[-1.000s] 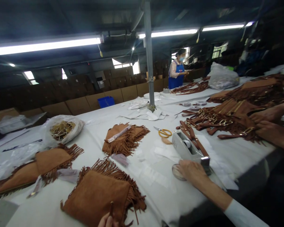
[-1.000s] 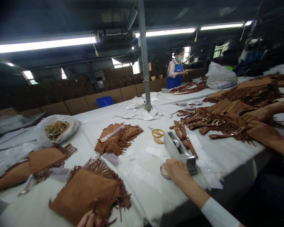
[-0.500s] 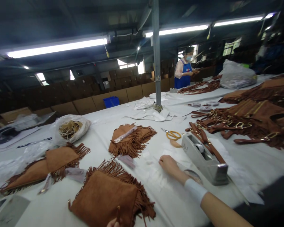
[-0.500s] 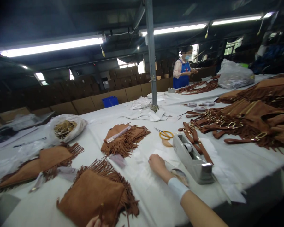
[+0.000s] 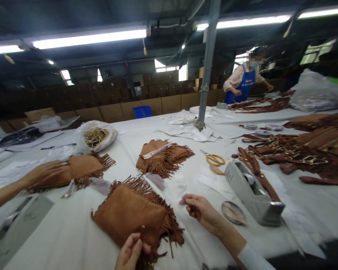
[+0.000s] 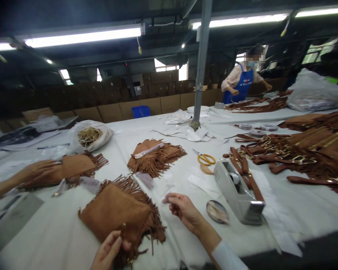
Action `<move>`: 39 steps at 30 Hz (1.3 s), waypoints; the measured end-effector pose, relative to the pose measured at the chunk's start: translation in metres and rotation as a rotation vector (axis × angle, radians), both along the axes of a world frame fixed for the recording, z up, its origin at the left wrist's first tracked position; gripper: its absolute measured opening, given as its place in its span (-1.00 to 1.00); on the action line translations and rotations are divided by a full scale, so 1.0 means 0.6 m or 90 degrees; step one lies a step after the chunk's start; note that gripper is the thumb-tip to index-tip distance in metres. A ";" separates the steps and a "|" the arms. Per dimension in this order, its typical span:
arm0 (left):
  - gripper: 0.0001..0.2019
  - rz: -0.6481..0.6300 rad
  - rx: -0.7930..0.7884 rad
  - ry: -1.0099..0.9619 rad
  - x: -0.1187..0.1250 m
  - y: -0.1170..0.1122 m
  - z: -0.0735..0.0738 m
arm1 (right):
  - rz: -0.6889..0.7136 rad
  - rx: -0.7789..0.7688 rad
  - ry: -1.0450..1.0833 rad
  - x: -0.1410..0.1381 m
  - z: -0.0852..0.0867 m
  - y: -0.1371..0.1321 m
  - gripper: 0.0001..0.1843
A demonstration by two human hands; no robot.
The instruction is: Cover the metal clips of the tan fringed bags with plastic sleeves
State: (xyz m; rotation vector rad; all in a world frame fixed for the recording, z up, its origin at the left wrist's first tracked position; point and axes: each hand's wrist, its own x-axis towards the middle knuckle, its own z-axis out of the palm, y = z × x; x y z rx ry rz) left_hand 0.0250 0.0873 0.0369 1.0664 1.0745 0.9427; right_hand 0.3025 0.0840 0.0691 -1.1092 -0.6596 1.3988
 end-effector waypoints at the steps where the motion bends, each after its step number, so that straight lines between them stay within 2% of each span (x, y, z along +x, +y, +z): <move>1: -0.60 -0.013 -0.003 -0.012 -0.004 -0.002 0.005 | 0.026 -0.005 0.020 -0.026 0.000 -0.005 -0.75; 6: -0.64 -0.091 -0.018 -0.085 -0.027 -0.001 0.028 | 0.136 -0.013 -0.007 -0.139 -0.008 -0.022 -0.70; 11: -0.73 -0.178 0.006 -0.135 -0.043 0.008 0.030 | 0.197 0.032 -0.068 -0.205 -0.023 -0.030 -0.60; 15: -0.75 -0.152 0.017 -0.150 -0.041 0.012 0.022 | 0.229 0.089 -0.181 -0.221 -0.023 -0.038 -0.64; 18: -0.74 -0.118 0.013 -0.149 -0.036 0.010 0.019 | 0.267 0.116 -0.313 -0.218 -0.006 -0.043 -0.69; 21: -0.73 -0.121 0.014 -0.118 -0.035 0.007 0.018 | 0.297 0.132 -0.406 -0.213 0.015 -0.043 -0.72; 25: -0.74 -0.127 0.038 -0.107 -0.034 0.005 0.015 | 0.264 0.098 -0.461 -0.213 0.016 -0.036 -0.75; 27: -0.74 -0.104 0.052 -0.123 -0.033 0.004 0.012 | 0.209 0.042 -0.399 -0.215 0.003 -0.032 -0.75; 32: -0.70 -0.057 0.061 -0.115 -0.028 0.000 0.003 | 0.059 -0.097 -0.052 -0.225 -0.025 -0.024 -0.61; 35: -0.70 -0.027 0.069 -0.099 -0.025 -0.002 -0.002 | -0.010 -0.133 0.070 -0.234 -0.020 -0.020 -0.58; 39: -0.67 -0.018 0.069 -0.084 -0.023 -0.003 -0.006 | -0.083 -0.124 0.114 -0.243 -0.008 -0.012 -0.59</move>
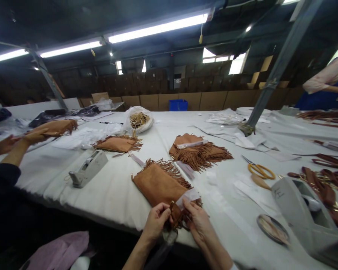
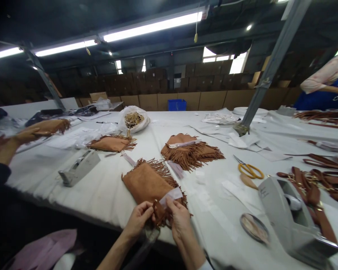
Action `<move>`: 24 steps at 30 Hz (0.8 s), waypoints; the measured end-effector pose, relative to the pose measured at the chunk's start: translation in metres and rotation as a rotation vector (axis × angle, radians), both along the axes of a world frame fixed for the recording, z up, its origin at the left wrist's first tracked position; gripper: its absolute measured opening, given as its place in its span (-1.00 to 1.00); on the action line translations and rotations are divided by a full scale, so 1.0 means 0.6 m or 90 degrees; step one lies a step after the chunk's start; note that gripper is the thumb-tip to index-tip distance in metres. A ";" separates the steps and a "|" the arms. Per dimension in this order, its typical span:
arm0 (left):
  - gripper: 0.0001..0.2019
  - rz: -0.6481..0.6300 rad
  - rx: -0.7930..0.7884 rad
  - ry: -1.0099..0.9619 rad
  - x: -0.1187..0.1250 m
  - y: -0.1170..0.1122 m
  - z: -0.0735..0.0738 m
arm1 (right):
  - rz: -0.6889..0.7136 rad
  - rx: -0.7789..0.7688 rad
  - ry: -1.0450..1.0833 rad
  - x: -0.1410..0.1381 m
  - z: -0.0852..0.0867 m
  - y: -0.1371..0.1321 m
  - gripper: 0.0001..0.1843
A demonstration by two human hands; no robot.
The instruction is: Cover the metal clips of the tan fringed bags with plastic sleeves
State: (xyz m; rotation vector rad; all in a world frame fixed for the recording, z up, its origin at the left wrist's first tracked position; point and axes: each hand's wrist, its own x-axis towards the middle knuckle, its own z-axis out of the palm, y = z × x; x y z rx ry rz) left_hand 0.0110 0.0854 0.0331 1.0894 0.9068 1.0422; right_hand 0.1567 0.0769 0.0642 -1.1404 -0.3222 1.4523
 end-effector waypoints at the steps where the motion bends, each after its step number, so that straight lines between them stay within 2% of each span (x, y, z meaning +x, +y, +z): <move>1: -0.67 0.000 0.000 0.010 0.000 0.000 -0.001 | -0.009 0.006 0.002 -0.001 0.001 0.002 -0.60; 5: -0.68 0.004 0.016 0.065 0.001 -0.001 0.000 | -0.010 0.035 -0.038 -0.004 0.002 0.008 -0.59; 9: -0.71 0.010 0.027 0.105 0.002 -0.002 0.000 | 0.021 0.073 -0.119 -0.006 0.006 0.008 -0.54; 17: -0.75 0.031 0.043 0.141 0.002 -0.006 0.007 | 0.093 0.093 -0.175 -0.009 0.004 0.006 -0.52; 24: -0.70 0.030 0.028 0.120 0.000 -0.007 0.001 | 0.169 0.160 -0.406 -0.006 -0.002 0.000 -0.53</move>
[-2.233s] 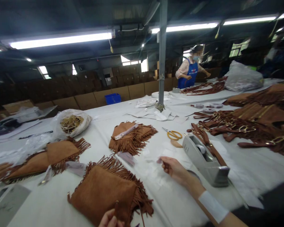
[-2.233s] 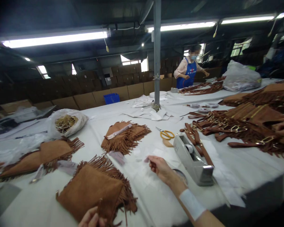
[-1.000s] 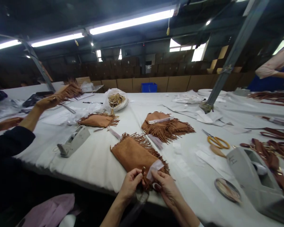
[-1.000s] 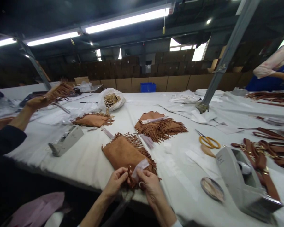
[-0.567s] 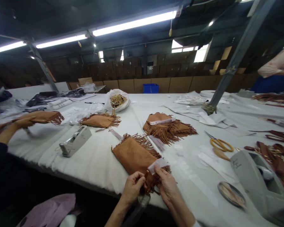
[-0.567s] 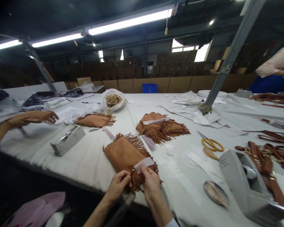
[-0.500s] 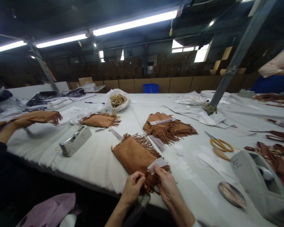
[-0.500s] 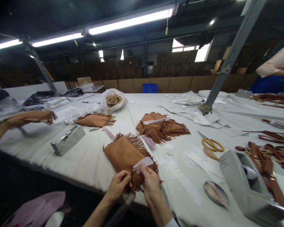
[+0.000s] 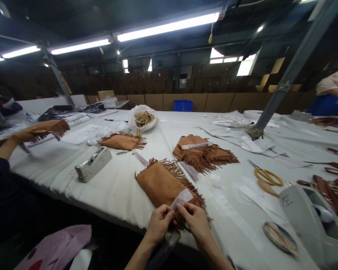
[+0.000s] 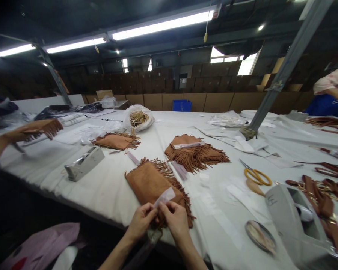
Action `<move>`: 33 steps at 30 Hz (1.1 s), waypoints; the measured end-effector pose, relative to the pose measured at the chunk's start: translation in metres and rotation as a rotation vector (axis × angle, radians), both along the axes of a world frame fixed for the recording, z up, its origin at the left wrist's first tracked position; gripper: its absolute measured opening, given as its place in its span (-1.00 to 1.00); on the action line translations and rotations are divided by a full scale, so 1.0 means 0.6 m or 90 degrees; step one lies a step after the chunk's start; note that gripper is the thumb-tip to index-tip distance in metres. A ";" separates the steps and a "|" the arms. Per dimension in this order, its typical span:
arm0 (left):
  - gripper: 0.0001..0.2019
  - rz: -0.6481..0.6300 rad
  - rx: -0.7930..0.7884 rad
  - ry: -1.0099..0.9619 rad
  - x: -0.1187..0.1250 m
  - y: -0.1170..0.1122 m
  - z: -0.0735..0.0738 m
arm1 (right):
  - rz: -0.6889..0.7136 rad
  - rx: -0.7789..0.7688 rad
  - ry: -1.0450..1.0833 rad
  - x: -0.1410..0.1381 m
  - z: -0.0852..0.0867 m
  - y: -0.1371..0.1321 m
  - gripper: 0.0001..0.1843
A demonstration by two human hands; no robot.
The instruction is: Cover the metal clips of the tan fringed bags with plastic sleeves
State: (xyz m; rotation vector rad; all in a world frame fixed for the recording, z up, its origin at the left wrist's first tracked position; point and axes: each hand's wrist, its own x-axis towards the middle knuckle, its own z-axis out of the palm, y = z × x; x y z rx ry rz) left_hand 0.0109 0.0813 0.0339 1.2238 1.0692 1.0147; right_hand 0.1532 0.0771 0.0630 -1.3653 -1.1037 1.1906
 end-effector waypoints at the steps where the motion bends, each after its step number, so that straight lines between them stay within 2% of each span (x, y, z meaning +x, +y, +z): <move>1: -0.69 -0.006 -0.004 -0.012 -0.002 0.000 -0.002 | 0.010 0.006 -0.021 -0.001 -0.001 -0.001 -0.55; 7: -0.69 -0.030 0.012 -0.074 -0.025 -0.017 0.006 | 0.062 0.089 -0.156 -0.013 -0.005 -0.020 -0.69; 8: -0.64 0.002 0.006 -0.093 -0.032 -0.024 0.008 | 0.057 0.114 -0.196 -0.017 -0.005 -0.026 -0.72; 10: -0.57 0.116 -0.037 -0.109 -0.047 -0.041 0.009 | 0.046 0.192 -0.284 -0.024 -0.008 -0.039 -0.79; 11: -0.58 0.158 -0.089 -0.111 -0.055 -0.051 0.009 | 0.045 0.251 -0.326 -0.028 -0.010 -0.046 -0.82; 12: -0.57 0.165 -0.166 -0.119 -0.063 -0.062 0.009 | 0.047 0.324 -0.363 -0.033 -0.014 -0.053 -0.85; 13: -0.51 0.134 -0.254 -0.136 -0.071 -0.073 0.009 | 0.057 0.398 -0.397 -0.037 -0.018 -0.060 -0.86; 15: -0.34 0.009 -0.413 -0.193 -0.084 -0.093 0.010 | 0.089 0.515 -0.453 -0.043 -0.029 -0.072 -0.83; 17: -0.25 -0.085 -0.482 -0.235 -0.093 -0.108 0.013 | 0.126 0.568 -0.490 -0.046 -0.041 -0.083 -0.80; 18: -0.28 -0.101 -0.483 -0.240 -0.095 -0.113 0.014 | 0.152 0.577 -0.494 -0.045 -0.046 -0.087 -0.78; 21: -0.52 -0.104 -0.442 -0.217 -0.095 -0.118 0.011 | 0.216 0.567 -0.471 -0.035 -0.055 -0.094 -0.60; 24: -0.60 -0.092 -0.407 -0.180 -0.087 -0.112 -0.004 | 0.176 0.500 -0.478 -0.020 -0.053 -0.087 -0.47; 26: -0.57 -0.082 -0.379 -0.154 -0.080 -0.106 -0.019 | 0.130 0.452 -0.509 -0.014 -0.050 -0.076 -0.49; 29: -0.57 -0.065 -0.343 -0.143 -0.073 -0.099 -0.035 | 0.134 0.417 -0.530 -0.014 -0.051 -0.060 -0.55; 33: -0.56 -0.031 -0.337 -0.165 -0.066 -0.094 -0.034 | 0.154 0.416 -0.483 -0.018 -0.065 -0.052 -0.59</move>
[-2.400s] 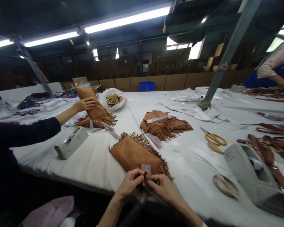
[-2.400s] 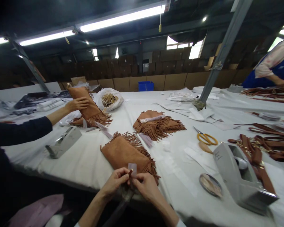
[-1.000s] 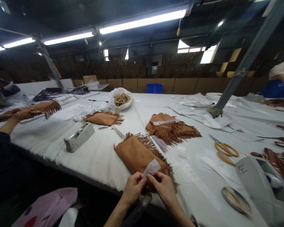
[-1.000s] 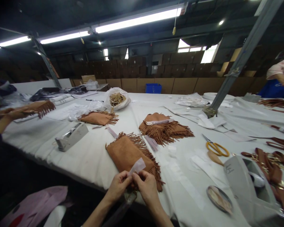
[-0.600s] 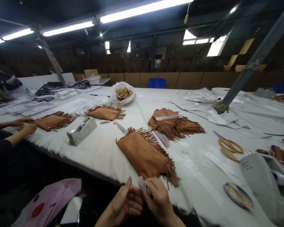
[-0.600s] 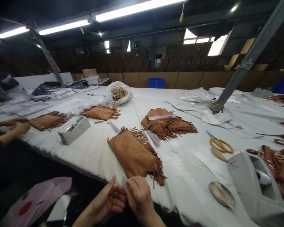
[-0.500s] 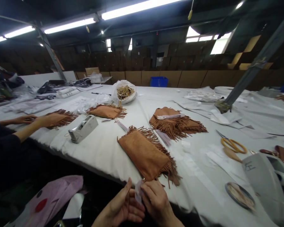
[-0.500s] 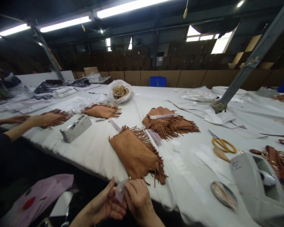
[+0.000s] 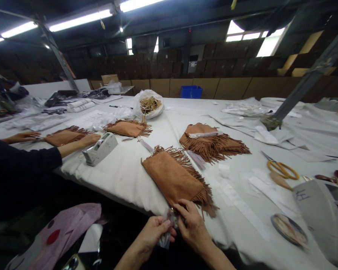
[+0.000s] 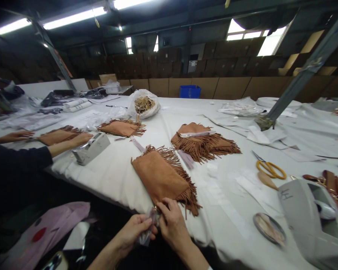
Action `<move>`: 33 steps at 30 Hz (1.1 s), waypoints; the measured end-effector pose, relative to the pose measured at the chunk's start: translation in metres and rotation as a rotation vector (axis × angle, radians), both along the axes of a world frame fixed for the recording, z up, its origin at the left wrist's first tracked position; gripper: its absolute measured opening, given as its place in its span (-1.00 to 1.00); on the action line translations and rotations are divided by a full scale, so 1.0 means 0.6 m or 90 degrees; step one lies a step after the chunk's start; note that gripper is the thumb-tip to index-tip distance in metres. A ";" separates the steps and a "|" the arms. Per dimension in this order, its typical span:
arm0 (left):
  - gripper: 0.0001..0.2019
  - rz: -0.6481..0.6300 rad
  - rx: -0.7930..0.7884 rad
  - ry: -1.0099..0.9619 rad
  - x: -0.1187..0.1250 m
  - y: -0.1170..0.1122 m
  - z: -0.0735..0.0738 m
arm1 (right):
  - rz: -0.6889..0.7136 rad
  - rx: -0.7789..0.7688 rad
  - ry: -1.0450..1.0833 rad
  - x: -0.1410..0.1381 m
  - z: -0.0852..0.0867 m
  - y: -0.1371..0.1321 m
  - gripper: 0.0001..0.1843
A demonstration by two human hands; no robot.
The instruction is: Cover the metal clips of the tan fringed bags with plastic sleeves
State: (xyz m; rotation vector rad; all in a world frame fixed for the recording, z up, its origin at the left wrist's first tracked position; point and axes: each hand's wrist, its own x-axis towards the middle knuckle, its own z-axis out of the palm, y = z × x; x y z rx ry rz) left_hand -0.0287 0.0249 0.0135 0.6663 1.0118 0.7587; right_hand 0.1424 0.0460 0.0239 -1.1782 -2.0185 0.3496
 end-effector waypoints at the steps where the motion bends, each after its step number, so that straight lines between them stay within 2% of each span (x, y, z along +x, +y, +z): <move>1: -0.56 0.008 -0.004 -0.001 0.002 0.001 0.003 | 0.006 -0.003 0.009 0.000 -0.004 0.000 -0.60; 5: -0.55 0.033 -0.026 -0.012 0.012 0.005 0.011 | 0.022 -0.017 0.030 0.007 -0.010 0.000 -0.63; 8: -0.52 0.055 -0.058 -0.011 0.017 0.010 0.011 | 0.009 -0.032 0.041 0.011 0.002 -0.006 -0.68; 10: -0.53 0.072 -0.074 -0.007 0.017 0.014 0.010 | -0.035 -0.062 0.083 0.010 0.013 -0.016 -0.76; 12: -0.56 0.094 -0.075 -0.001 0.015 0.017 0.010 | -0.105 -0.156 0.157 0.004 0.023 -0.028 -0.79; 14: -0.58 0.105 -0.064 0.016 0.010 0.020 0.012 | -0.134 -0.327 0.233 -0.006 0.026 -0.037 -0.63; 17: -0.58 0.092 -0.032 0.045 0.003 0.020 0.016 | -0.088 -0.577 0.333 -0.026 0.020 -0.040 -0.47; 19: -0.56 0.076 -0.012 0.047 0.002 0.020 0.017 | -0.092 -0.653 0.398 -0.039 0.015 -0.037 -0.45; 22: -0.53 0.056 -0.002 0.030 0.003 0.023 0.017 | -0.138 -0.681 0.461 -0.053 0.012 -0.032 -0.43; 26: -0.52 0.060 -0.007 0.040 0.008 0.031 0.023 | -0.152 -0.664 0.489 -0.057 0.011 -0.029 -0.45; 33: -0.70 0.083 -0.015 0.132 0.014 0.037 0.040 | -0.139 -0.675 0.455 -0.048 0.007 -0.032 -0.43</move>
